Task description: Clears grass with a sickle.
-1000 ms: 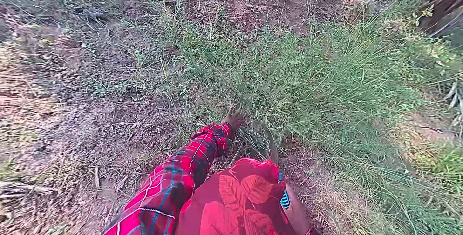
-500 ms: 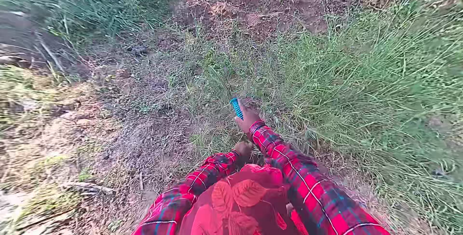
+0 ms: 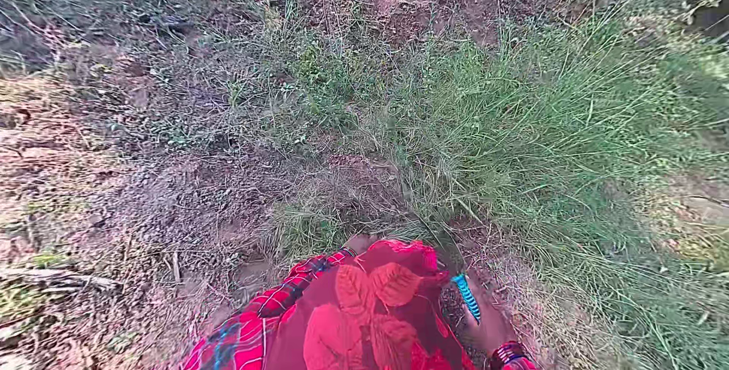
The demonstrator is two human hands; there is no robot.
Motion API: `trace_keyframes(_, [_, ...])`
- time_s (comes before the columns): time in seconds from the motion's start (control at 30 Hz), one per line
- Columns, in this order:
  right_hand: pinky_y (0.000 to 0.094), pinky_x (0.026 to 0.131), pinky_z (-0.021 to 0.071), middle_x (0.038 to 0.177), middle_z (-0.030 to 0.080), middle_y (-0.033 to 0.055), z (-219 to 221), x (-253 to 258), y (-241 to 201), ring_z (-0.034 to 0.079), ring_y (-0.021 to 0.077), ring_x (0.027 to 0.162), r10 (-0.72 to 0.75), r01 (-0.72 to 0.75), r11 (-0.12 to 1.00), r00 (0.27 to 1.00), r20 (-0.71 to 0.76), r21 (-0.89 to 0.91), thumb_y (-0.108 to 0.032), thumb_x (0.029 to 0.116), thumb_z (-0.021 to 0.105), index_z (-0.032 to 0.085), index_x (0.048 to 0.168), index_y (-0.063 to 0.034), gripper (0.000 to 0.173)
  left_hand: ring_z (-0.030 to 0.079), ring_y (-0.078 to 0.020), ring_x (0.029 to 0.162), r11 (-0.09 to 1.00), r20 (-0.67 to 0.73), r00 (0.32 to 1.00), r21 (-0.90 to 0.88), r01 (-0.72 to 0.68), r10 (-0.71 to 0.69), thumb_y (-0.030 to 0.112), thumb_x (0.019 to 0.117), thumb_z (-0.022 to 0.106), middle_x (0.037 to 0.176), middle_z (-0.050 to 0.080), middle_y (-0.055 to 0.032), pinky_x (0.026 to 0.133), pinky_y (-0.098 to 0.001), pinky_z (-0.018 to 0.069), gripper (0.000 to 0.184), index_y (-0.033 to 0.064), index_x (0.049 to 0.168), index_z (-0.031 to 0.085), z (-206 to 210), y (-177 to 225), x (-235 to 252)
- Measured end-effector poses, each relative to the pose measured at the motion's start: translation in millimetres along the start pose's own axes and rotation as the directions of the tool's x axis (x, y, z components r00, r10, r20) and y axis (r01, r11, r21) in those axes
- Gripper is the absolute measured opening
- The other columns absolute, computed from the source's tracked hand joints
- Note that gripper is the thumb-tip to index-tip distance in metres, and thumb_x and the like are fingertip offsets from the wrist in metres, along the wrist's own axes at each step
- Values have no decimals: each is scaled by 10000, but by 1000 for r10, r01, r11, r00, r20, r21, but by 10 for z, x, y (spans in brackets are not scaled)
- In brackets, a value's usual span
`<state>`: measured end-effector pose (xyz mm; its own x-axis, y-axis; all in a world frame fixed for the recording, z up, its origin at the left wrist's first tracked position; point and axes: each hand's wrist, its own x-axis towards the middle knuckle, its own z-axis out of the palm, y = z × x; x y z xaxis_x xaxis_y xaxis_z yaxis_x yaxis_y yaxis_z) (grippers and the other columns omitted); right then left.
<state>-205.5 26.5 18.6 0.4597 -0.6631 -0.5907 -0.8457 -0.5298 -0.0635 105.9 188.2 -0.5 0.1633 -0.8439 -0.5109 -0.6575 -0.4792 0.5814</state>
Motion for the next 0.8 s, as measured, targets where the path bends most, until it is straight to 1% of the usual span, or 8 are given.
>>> trace_keyframes(0.07, [652,998,475,1274,676,282,65,-247,-50,670,490,1131,25,-28,996,999,36,90,-282,1029,608,323,1623,-121,678,332,-418,1526,958,331,915,-91,273,-230,122,1148,290,1590,388,-313,1256,-495,222,454,-128,1518,369,-399,333,-8])
trace_keyframes(0.17, [638,978,493,1264,683,269,18,-306,-207,681,462,1117,5,-9,966,1000,14,259,-283,1011,629,345,1613,-115,687,363,-435,1505,959,329,908,-26,284,-260,67,1126,357,1573,416,-308,1239,-531,251,432,-98,1524,384,-424,337,67])
trace_keyframes(0.33, [571,997,516,1311,659,253,-395,-80,-545,689,397,1116,-53,134,844,984,-169,519,-239,1002,647,340,1606,-76,697,480,-486,1400,980,134,971,18,198,-198,269,1139,372,1456,540,-317,1160,-607,361,462,-28,1462,519,525,-643,899])
trace_keyframes(0.5, [571,984,510,1259,684,240,-859,546,-972,694,401,1103,46,-7,902,996,-79,432,-284,1054,562,171,1662,-164,734,368,-428,1502,982,38,991,145,119,-125,217,1130,383,1535,506,-233,1228,-584,256,436,8,1490,512,342,-392,711])
trace_keyframes(0.57, [564,1041,481,1324,647,259,-776,655,-993,654,413,1193,69,-70,916,997,17,395,-250,1044,575,160,1661,-144,751,338,-430,1516,974,-152,988,218,63,-30,170,1097,443,1571,476,-208,1226,-637,175,389,34,1429,592,327,-381,655])
trace_keyframes(0.63, [549,1076,465,1424,576,265,-475,530,-915,617,406,1257,54,-79,910,996,72,406,-205,1025,597,173,1653,-105,764,428,-463,1459,955,-410,905,295,17,110,91,1017,549,1538,517,-216,1161,-689,270,339,64,1326,686,336,-498,738])
trace_keyframes(0.73, [548,1090,458,1438,562,283,-36,-12,-694,610,417,1271,-5,-45,907,993,116,419,-180,1010,604,184,1638,-34,769,412,-442,1476,933,-551,811,360,19,196,10,944,612,1591,469,-169,1135,-711,292,516,147,1442,618,67,-508,1040])
trace_keyframes(0.8, [603,1042,478,1350,605,332,213,-420,-539,644,481,1186,-41,-7,873,995,89,487,-143,973,644,258,1602,34,759,289,-430,1544,908,-500,826,417,-33,260,-19,924,642,1671,365,-94,1168,-744,188,665,171,1546,499,-154,-437,1318])
